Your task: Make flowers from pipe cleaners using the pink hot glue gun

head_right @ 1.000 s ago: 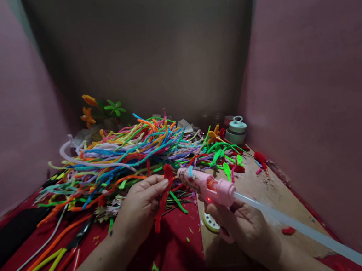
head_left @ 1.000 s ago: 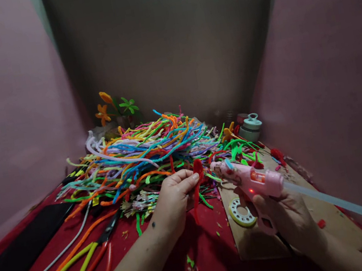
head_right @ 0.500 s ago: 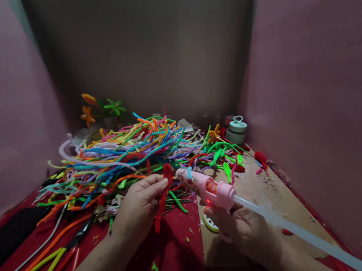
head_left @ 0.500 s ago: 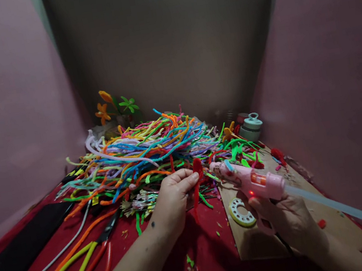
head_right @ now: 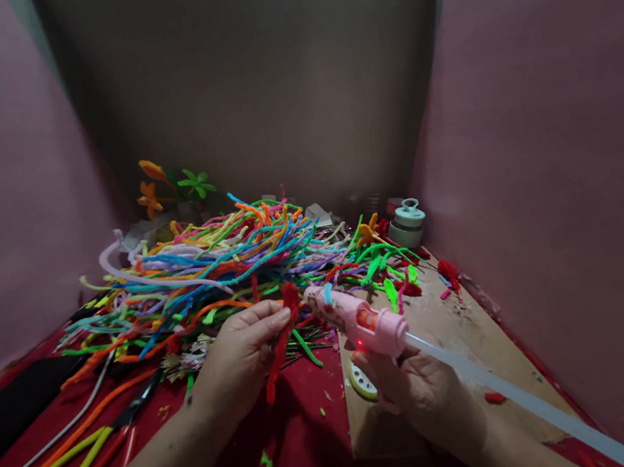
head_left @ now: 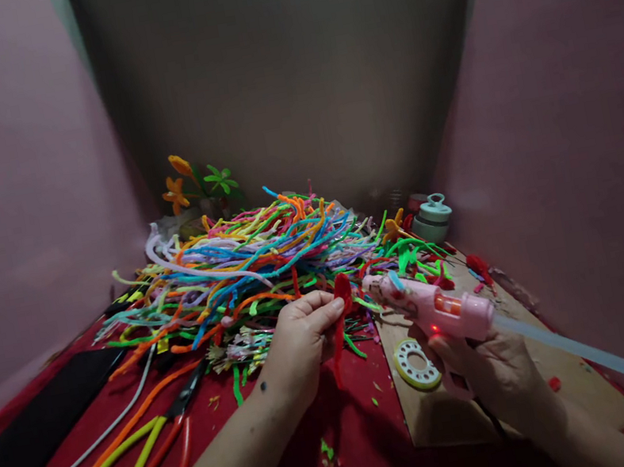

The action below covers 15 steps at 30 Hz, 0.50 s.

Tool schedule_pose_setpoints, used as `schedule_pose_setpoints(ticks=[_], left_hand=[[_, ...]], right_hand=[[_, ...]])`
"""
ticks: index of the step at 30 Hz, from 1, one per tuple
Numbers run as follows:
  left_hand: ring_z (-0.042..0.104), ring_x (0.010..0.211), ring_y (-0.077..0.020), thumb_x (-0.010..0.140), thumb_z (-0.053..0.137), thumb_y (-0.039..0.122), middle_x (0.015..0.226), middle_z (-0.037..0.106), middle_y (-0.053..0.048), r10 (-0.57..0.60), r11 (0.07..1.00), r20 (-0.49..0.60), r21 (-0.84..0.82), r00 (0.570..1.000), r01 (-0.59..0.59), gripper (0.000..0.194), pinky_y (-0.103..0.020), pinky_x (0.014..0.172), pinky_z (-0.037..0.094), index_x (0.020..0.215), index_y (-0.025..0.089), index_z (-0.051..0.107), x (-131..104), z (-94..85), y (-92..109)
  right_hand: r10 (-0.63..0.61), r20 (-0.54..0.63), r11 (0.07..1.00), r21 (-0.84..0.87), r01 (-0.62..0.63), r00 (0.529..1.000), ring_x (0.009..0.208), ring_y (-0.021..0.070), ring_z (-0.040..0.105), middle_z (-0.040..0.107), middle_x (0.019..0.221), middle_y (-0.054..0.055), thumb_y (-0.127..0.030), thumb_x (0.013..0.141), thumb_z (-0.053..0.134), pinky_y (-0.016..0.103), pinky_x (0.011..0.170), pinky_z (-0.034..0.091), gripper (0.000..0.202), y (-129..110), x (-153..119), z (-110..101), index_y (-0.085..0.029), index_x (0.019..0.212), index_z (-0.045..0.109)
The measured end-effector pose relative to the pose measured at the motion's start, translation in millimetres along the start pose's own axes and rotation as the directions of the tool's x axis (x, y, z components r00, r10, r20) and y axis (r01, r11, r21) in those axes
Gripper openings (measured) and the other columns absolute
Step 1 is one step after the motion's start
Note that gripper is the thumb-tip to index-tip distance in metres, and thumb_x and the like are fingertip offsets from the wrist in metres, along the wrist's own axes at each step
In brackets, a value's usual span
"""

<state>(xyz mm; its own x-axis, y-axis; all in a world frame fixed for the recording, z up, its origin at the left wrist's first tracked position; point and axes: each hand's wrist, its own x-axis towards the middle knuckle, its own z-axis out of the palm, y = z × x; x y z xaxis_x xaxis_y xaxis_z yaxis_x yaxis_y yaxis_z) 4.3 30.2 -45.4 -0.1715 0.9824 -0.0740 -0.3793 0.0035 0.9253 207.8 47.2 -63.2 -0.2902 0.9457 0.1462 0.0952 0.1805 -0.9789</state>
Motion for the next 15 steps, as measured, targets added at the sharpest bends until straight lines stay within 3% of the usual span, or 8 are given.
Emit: schedule_pose_setpoints(ticks=[10, 15], left_hand=[[0.035, 0.041, -0.0032, 0.068, 0.066, 0.027, 0.052, 0.047, 0.004, -0.002, 0.999, -0.029, 0.040, 1.000, 0.003, 0.015, -0.016, 0.040, 0.022, 0.068, 0.014, 0.057, -2.0, 1.8, 5.2], [0.030, 0.039, -0.0024, 0.070, 0.064, 0.027, 0.050, 0.043, 0.006, 0.010, 0.999, -0.023, 0.046, 1.000, -0.009, 0.016, -0.016, 0.039, 0.019, 0.067, 0.014, 0.056, -1.9, 2.7, 6.2]], right_hand=[[0.015, 0.013, 1.000, -0.005, -0.015, 1.000, 0.043, 0.0125, 0.045, 0.052, 0.047, 0.001, -0.046, 0.070, 0.064, 0.024, 0.039, 0.038, 0.029, -3.6, -1.2, 1.1, -0.017, 0.066, 0.067], [0.044, 0.045, 0.998, 0.047, -0.046, 0.998, 0.041, 0.0118, 0.042, 0.048, 0.044, 0.000, -0.049, 0.070, 0.064, 0.023, 0.036, 0.035, 0.034, -4.2, -1.1, 3.9, -0.016, 0.067, 0.067]])
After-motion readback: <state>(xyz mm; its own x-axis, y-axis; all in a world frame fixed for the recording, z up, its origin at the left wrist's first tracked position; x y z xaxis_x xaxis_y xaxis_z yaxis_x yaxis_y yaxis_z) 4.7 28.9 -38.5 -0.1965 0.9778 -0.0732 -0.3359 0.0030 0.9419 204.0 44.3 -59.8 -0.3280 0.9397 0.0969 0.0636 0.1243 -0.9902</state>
